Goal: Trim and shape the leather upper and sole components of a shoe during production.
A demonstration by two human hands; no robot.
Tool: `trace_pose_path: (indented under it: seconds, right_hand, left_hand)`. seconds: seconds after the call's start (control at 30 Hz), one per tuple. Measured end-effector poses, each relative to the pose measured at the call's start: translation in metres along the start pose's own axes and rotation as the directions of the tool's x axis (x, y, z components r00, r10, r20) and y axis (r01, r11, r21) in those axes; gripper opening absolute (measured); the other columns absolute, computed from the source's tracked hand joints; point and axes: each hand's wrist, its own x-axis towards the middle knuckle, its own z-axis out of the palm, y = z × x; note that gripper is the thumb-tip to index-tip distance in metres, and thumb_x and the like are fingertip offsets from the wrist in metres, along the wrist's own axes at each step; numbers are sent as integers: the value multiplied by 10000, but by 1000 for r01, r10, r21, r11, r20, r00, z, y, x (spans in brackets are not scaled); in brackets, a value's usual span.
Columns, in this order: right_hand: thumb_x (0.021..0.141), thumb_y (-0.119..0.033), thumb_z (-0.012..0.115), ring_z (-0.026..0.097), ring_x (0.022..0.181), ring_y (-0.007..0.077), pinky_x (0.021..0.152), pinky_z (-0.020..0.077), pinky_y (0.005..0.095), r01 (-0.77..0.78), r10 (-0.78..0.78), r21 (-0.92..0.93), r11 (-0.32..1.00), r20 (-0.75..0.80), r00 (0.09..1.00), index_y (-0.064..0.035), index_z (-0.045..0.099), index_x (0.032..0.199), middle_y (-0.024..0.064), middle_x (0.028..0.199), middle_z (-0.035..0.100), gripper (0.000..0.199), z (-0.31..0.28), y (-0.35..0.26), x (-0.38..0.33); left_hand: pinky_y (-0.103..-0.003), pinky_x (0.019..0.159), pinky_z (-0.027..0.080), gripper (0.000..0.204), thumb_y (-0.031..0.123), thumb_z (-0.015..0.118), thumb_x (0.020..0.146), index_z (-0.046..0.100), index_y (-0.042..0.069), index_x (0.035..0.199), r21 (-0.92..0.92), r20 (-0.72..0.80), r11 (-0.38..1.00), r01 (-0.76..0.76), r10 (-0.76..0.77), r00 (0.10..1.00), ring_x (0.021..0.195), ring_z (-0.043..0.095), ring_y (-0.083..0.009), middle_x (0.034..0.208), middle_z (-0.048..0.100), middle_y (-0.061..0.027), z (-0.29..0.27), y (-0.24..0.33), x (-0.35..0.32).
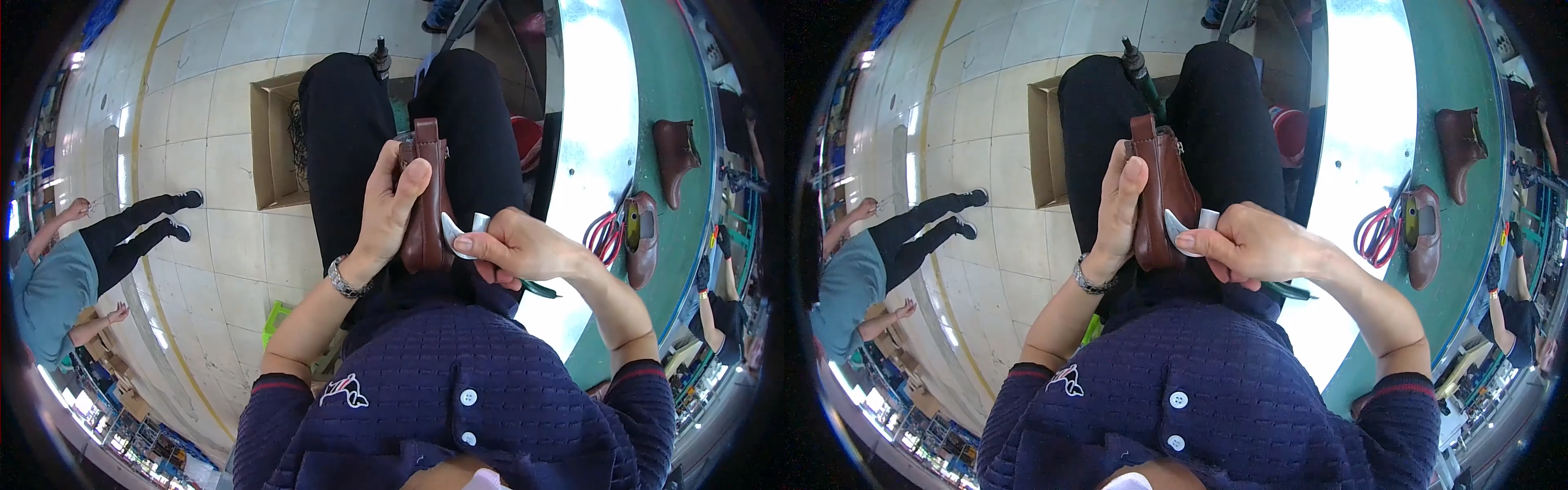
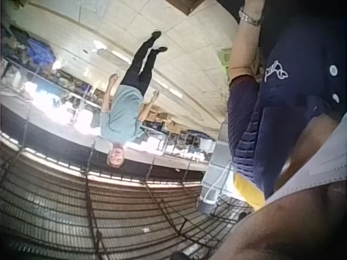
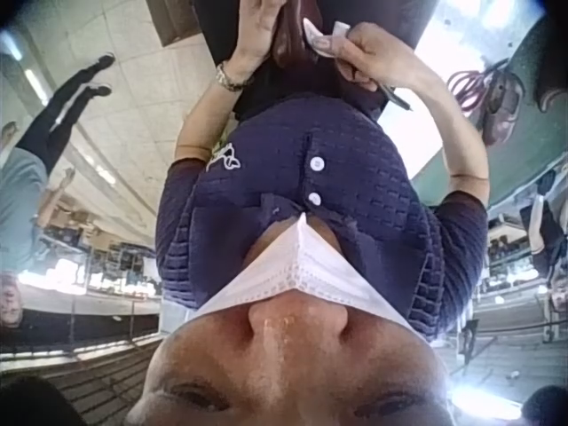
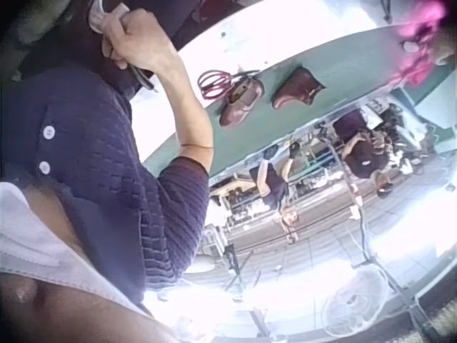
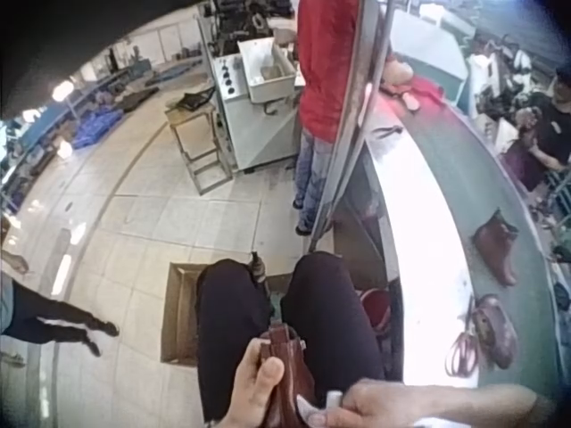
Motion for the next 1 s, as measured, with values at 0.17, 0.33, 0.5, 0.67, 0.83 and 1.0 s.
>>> trace_pose_path:
  seconds: [0.17,0.33,0.5,0.67,0.83,1.0]
  right_hand:
    - [973,-476,495,587,408,179,433,458,293,-1,-125,-474,880,-234,964,13,600,535,84,450,554,665,-5,-17,1]
    - [989,-505,438,606,453,176,464,485,282,-59,-11,-195,979,-339,941,18,645,662,79,502,574,651,-10,-18,1]
    - [982,-371,521,602,519,156,525,476,300,-87,97,51,995,-711,696,51,632,731,78,564,580,503,-33,40,-14]
    - [934,-182,566,673,816,348,718,529,430,-604,-200,-341,720,-936,290,22,555,1230,227,924,668,359,-64,128,-34]
    - [877,-90,627,620,1037,336,849,520,415,-598,-98,-194,777,-977,190,-64,551,1275,179,1205,574,407,-49,157,-35]
    - [857,-73,657,616,1022,332,881,488,392,-289,-378,-390,874,-921,97,-18,642,1109,161,1118,615,259,-37,142,-28]
  left_hand:
    - [-202,648,422,360,429,568,959,520,75,1004,10,-61,1000,-15,15,998,715,468,-26,840,519,27,2,2,10]
    - [-204,688,430,333,417,530,985,513,84,990,-135,11,984,114,-113,993,740,467,-20,851,519,28,-7,5,36]
    - [-280,805,519,517,518,445,983,472,71,1242,-19,115,995,100,-97,989,954,593,-120,1137,570,-74,-14,-4,37]
    - [-311,840,527,666,638,327,955,484,57,1240,-201,43,977,73,-66,997,976,619,-163,1096,602,-95,-17,-25,45]
    - [-314,779,538,948,822,127,831,595,31,1062,-110,98,852,512,-503,859,835,656,-185,911,655,-87,-10,-35,55]
    - [-295,698,522,967,797,25,841,592,14,866,197,297,976,92,-149,943,722,614,-172,797,602,-80,30,8,41]
